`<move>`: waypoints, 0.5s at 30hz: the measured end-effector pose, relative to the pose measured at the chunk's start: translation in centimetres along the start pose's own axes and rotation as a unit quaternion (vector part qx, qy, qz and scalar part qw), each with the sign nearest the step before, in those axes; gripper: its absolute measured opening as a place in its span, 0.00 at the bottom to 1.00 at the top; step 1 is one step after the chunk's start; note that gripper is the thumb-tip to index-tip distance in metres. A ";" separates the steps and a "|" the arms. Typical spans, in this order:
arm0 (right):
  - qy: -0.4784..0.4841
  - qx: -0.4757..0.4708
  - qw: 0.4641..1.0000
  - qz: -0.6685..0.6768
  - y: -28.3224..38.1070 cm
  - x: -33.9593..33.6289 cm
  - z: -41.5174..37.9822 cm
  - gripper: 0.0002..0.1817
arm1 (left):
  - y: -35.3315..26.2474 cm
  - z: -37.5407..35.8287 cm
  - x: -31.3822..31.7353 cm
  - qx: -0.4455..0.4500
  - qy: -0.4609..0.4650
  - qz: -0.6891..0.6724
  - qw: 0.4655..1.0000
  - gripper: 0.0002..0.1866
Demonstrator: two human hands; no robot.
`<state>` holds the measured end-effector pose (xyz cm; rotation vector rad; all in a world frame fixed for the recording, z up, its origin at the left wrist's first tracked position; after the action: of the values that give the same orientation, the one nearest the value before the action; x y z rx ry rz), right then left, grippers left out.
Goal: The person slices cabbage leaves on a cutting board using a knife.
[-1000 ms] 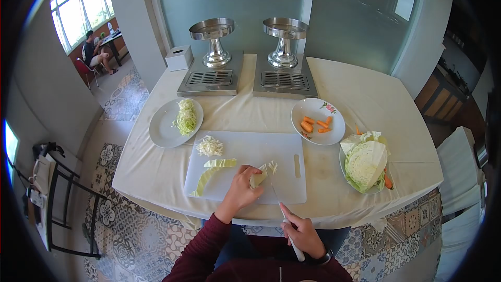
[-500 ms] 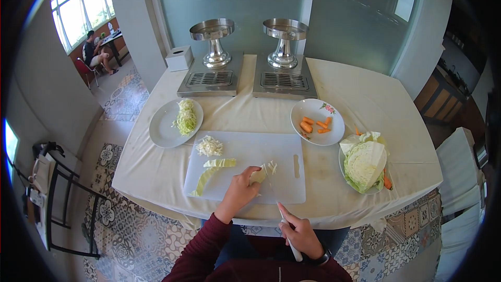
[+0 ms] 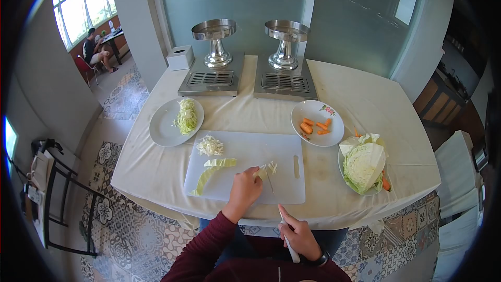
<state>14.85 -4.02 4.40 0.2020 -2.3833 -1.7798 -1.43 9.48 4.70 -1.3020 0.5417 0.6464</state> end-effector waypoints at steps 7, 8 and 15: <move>0.003 -0.006 1.000 -0.004 0.3 0.3 0.2 0.31 | 0.5 0.0 0.2 -0.019 0.015 -0.004 1.000 0.18; 0.005 -0.013 1.000 -0.008 0.3 0.4 0.5 0.30 | 0.4 0.0 0.1 -0.011 0.010 -0.009 1.000 0.18; 0.011 -0.030 0.999 0.009 0.5 0.6 3.1 0.31 | 0.6 0.0 0.3 0.002 -0.002 -0.014 1.000 0.19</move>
<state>13.58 -1.15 4.02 0.1903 -2.3063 -1.8289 -1.66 9.63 4.11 -1.3023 0.5195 0.6244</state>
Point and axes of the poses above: each hand's wrist, its own z-axis towards the middle knuckle, its own x-axis out of the palm, y = z × x, the point moved 7 cm from there along z, towards the middle knuckle, and after that the axes turned 11 degrees about z, right-handed, at the moved point
